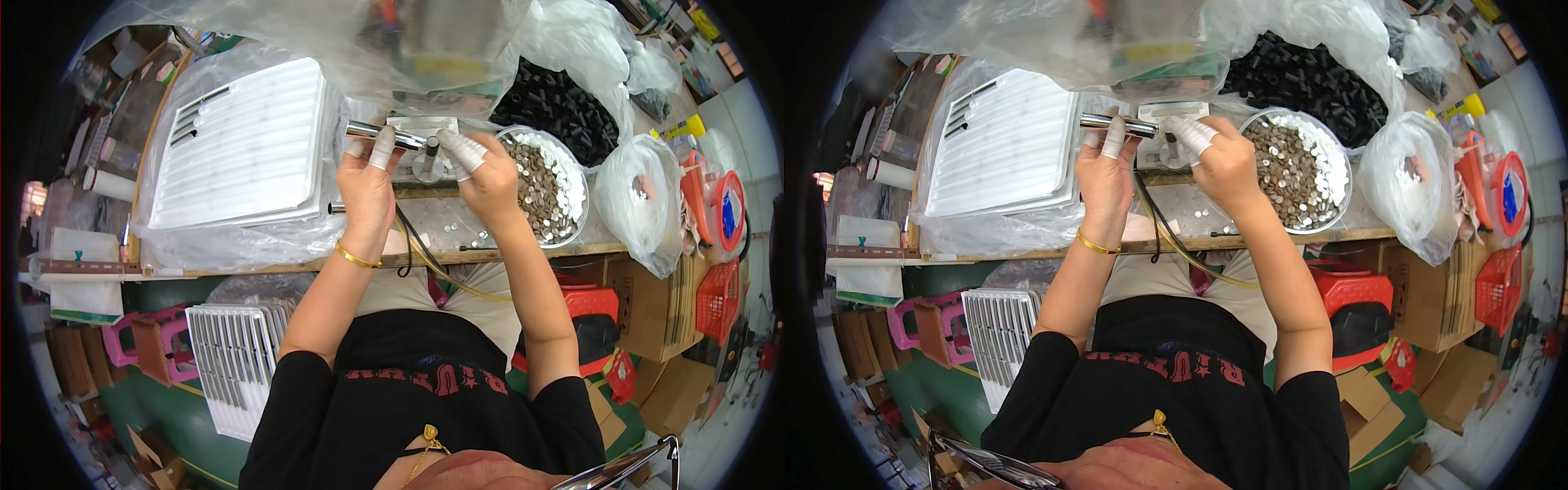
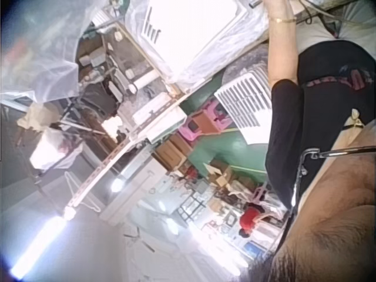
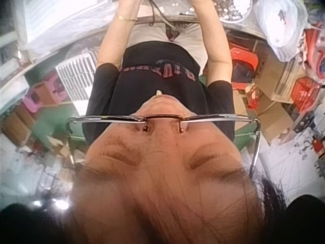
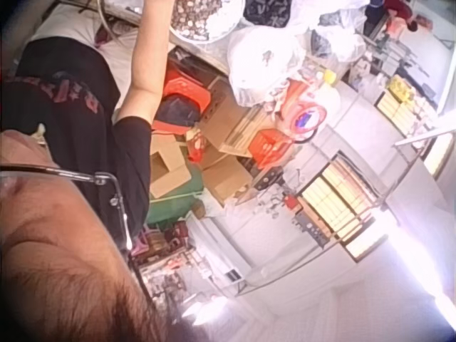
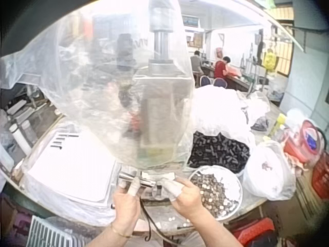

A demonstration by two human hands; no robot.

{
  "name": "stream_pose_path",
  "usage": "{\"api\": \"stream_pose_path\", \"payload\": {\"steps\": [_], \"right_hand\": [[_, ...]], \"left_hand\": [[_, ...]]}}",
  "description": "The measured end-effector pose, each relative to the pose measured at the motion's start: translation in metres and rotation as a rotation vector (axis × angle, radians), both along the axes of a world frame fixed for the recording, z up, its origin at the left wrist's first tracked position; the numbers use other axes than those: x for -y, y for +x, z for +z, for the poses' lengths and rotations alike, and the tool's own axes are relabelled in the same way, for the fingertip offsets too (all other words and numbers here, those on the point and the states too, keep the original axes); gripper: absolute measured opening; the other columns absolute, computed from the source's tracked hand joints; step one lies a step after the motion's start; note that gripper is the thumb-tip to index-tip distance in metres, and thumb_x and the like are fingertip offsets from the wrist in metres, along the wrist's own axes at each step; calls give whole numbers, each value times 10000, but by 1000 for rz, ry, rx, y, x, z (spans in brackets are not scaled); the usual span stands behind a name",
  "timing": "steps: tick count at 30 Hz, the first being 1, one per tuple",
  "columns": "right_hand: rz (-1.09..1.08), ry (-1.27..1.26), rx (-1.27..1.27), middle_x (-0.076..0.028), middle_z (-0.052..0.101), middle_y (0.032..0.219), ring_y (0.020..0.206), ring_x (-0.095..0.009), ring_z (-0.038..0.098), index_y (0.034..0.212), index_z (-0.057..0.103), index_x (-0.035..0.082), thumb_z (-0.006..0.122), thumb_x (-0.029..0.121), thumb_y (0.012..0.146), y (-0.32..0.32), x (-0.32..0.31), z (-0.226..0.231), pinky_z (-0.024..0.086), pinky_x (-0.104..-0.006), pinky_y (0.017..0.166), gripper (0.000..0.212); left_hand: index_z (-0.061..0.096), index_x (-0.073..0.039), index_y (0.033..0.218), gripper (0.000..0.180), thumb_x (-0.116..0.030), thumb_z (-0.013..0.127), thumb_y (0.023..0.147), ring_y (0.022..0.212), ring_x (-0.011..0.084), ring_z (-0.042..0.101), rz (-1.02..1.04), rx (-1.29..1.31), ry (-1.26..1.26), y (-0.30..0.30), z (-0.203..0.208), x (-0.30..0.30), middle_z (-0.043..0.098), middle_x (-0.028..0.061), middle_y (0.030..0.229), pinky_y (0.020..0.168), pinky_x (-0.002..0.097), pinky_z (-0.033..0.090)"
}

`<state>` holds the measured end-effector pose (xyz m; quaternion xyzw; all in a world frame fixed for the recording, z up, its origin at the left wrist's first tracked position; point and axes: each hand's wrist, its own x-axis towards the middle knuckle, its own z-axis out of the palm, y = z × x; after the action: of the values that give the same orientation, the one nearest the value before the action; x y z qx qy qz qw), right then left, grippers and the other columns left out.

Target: Assembling small mechanical components by inserting pins and caps into housings using a manual jig.

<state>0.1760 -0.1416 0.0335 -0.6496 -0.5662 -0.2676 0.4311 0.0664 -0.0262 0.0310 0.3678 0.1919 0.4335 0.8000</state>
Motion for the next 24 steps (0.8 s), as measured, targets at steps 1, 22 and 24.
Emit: {"api": "stream_pose_path", "payload": {"steps": [1, 22, 24], "right_hand": [[-1, 0, -2, -81, 679, 891, 799, -265, 623, 1010, 680, 65, 660, -22, 617, -1, 2, 0, 524, -337, 651, 403], [-191, -491, -92, -94, 626, 806, 927, -295, 549, 863, 705, 56, 646, 34, 655, 30, 47, -38, 439, -396, 786, 218], [-234, -520, 27, -85, 617, 797, 954, -290, 526, 794, 698, 67, 621, 42, 612, 29, 37, -43, 407, -398, 813, 199]], "left_hand": [[622, -23, 1044, 209, -77, 677, 851, 904, 123, 593, 18, -1, 9, 0, 1, 1, 628, 51, 1018, 805, 296, 507], [675, -9, 994, 297, -183, 725, 759, 852, 319, 583, -55, -474, 1242, 20, -26, -18, 613, 160, 949, 763, 366, 473], [679, -27, 1011, 296, -178, 724, 760, 896, 306, 575, -21, -413, 1254, 18, -34, -26, 608, 146, 987, 785, 357, 469]]}}
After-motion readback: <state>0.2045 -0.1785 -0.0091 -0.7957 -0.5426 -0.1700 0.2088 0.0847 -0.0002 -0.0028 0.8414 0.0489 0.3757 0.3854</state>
